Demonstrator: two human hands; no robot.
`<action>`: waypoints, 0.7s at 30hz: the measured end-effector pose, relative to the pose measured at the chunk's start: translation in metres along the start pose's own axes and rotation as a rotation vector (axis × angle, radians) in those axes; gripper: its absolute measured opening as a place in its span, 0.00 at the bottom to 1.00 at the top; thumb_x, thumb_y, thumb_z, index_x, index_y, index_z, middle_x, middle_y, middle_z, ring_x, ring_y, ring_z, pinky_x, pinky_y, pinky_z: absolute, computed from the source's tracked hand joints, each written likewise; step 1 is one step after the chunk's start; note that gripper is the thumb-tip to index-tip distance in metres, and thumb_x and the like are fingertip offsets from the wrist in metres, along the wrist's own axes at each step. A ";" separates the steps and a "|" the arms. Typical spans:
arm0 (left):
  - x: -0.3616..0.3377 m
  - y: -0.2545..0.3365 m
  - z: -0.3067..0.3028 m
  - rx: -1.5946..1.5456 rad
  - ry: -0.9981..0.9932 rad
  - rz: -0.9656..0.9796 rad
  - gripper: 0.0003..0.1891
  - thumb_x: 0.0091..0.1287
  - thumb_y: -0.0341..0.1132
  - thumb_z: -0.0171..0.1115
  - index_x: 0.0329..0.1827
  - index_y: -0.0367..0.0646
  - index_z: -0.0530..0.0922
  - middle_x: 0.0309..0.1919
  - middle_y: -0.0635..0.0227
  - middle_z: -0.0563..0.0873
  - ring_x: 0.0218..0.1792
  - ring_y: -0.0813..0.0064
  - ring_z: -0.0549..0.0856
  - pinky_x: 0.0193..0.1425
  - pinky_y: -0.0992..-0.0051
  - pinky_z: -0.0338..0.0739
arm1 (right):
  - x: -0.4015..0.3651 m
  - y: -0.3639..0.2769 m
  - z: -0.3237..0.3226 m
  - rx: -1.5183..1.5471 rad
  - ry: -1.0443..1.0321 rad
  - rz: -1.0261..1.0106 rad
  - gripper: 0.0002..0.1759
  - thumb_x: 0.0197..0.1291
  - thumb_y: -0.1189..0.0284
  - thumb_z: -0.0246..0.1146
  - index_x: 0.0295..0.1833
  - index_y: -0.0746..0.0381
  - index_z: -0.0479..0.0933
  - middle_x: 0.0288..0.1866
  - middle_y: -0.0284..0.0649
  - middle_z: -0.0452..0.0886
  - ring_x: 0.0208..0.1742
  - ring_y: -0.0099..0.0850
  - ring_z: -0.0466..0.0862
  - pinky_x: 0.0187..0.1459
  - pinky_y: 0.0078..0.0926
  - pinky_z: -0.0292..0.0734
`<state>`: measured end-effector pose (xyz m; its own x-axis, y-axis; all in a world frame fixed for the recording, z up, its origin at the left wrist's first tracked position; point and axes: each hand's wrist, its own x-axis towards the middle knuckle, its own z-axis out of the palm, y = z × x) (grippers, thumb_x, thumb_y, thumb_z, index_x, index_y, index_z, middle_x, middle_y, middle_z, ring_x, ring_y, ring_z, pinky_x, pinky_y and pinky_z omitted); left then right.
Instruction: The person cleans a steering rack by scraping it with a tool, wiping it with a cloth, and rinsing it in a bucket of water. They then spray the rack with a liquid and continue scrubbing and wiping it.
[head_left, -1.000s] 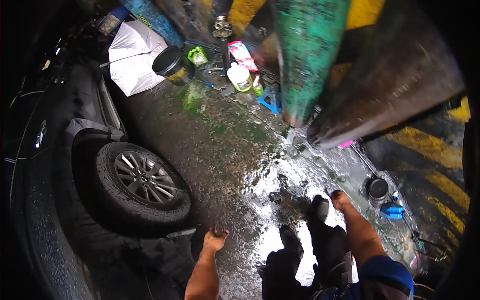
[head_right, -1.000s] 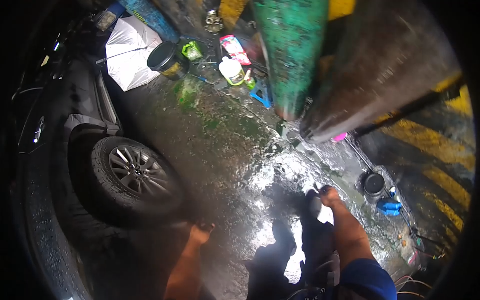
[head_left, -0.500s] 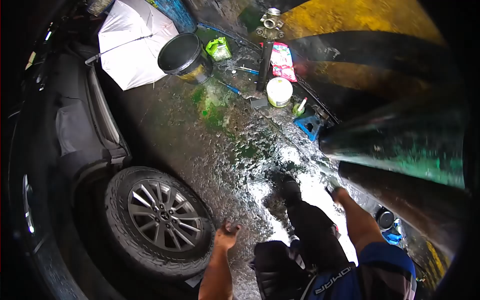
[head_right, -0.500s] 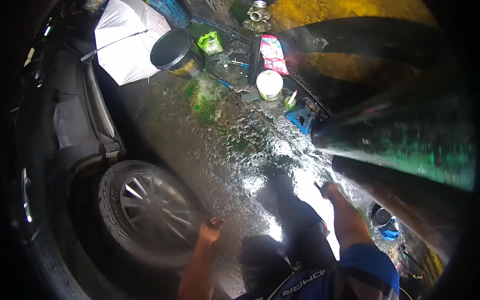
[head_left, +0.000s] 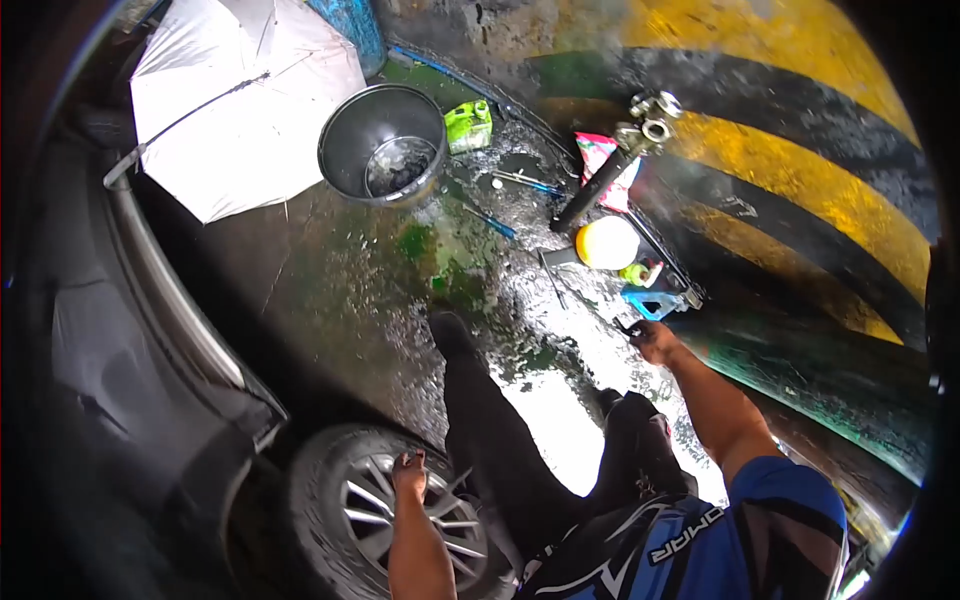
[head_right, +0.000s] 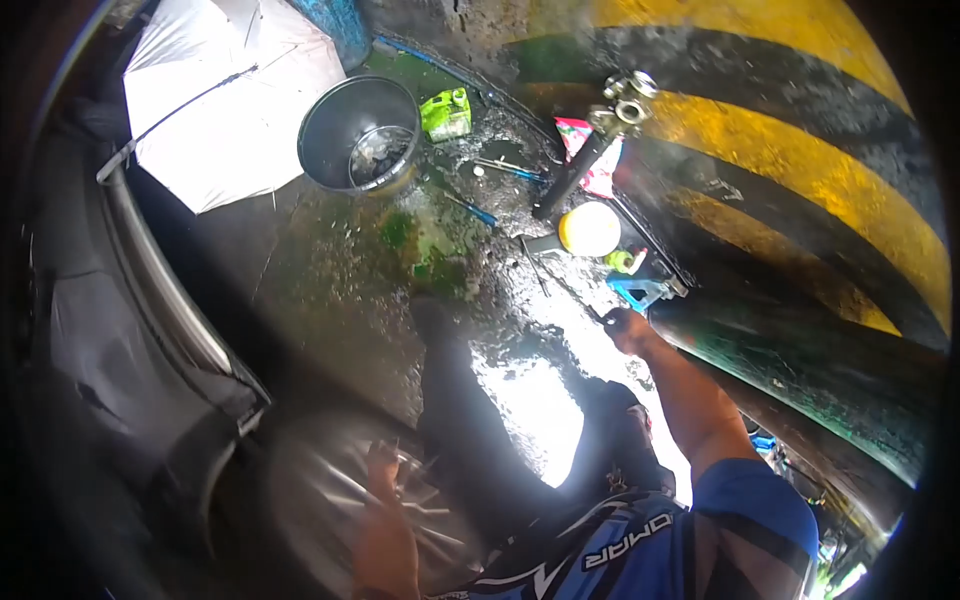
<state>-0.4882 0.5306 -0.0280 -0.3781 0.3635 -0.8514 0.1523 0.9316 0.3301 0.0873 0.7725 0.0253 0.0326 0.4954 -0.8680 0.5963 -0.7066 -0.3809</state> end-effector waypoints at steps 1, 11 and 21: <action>0.004 0.046 -0.012 0.014 0.040 -0.082 0.39 0.63 0.42 0.71 0.71 0.32 0.62 0.67 0.49 0.72 0.66 0.65 0.74 0.67 0.71 0.67 | -0.002 -0.023 0.004 -0.211 0.057 0.017 0.22 0.64 0.72 0.58 0.63 0.66 0.72 0.37 0.45 0.80 0.37 0.36 0.82 0.42 0.31 0.81; 0.094 0.307 -0.092 -0.193 0.006 0.279 0.27 0.65 0.25 0.66 0.66 0.32 0.66 0.45 0.65 0.81 0.48 0.74 0.80 0.58 0.76 0.73 | 0.033 -0.161 0.039 -0.251 -0.019 0.016 0.23 0.66 0.56 0.58 0.58 0.60 0.77 0.56 0.52 0.80 0.59 0.43 0.80 0.61 0.38 0.74; 0.124 0.497 0.030 0.373 -0.296 0.925 0.34 0.64 0.42 0.68 0.67 0.32 0.66 0.56 0.54 0.80 0.56 0.60 0.80 0.66 0.69 0.71 | 0.075 -0.074 0.000 0.832 0.385 -0.054 0.12 0.67 0.69 0.51 0.36 0.67 0.74 0.32 0.45 0.78 0.36 0.37 0.78 0.39 0.34 0.74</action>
<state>-0.4319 1.0385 0.0187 0.2612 0.8726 -0.4126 0.5604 0.2110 0.8009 0.0458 0.8619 -0.0116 0.3752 0.5671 -0.7332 -0.1599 -0.7395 -0.6538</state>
